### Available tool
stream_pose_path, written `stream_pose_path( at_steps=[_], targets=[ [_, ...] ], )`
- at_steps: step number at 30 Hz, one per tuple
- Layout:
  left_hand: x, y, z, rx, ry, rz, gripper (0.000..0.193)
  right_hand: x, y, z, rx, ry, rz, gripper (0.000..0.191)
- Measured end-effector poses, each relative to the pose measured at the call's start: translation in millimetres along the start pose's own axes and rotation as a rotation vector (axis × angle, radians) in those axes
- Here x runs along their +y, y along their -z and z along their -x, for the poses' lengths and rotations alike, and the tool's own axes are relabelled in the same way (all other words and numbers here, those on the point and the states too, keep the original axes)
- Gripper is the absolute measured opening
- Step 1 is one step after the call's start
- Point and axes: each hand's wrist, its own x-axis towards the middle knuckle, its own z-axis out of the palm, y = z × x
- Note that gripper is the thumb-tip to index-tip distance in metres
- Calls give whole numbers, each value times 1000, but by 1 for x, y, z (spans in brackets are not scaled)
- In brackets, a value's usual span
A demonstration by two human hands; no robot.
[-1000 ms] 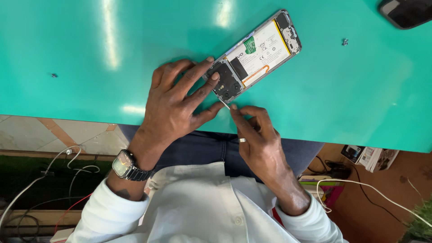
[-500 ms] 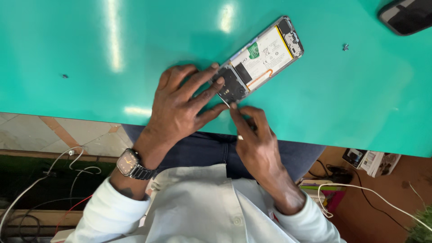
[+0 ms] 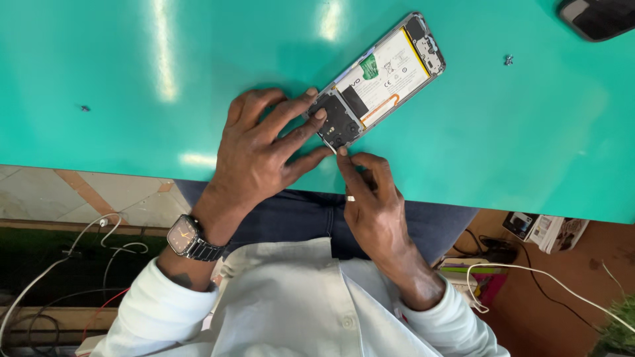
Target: The person disassembles a smartphone on a green workbench, using a screwdriver to remove screws from the internal frame and a hot air gun to heat the device edges. The person manipulates the phone's internal components and places removed screws on the table.
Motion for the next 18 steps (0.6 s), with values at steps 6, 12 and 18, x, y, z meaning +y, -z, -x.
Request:
stream_pose_path(
  at_steps=[6,12,18],
  targets=[
    [1,-2,0,9,14,11,48,-5,5,-1,-14,22,46,59],
    [2,1,-2,1,21,7,49,-8,-6,-6,29,27,85,59],
    [3,3,-7,12,10,10,50,-1,-6,0,91,-16,-156,50]
  ],
)
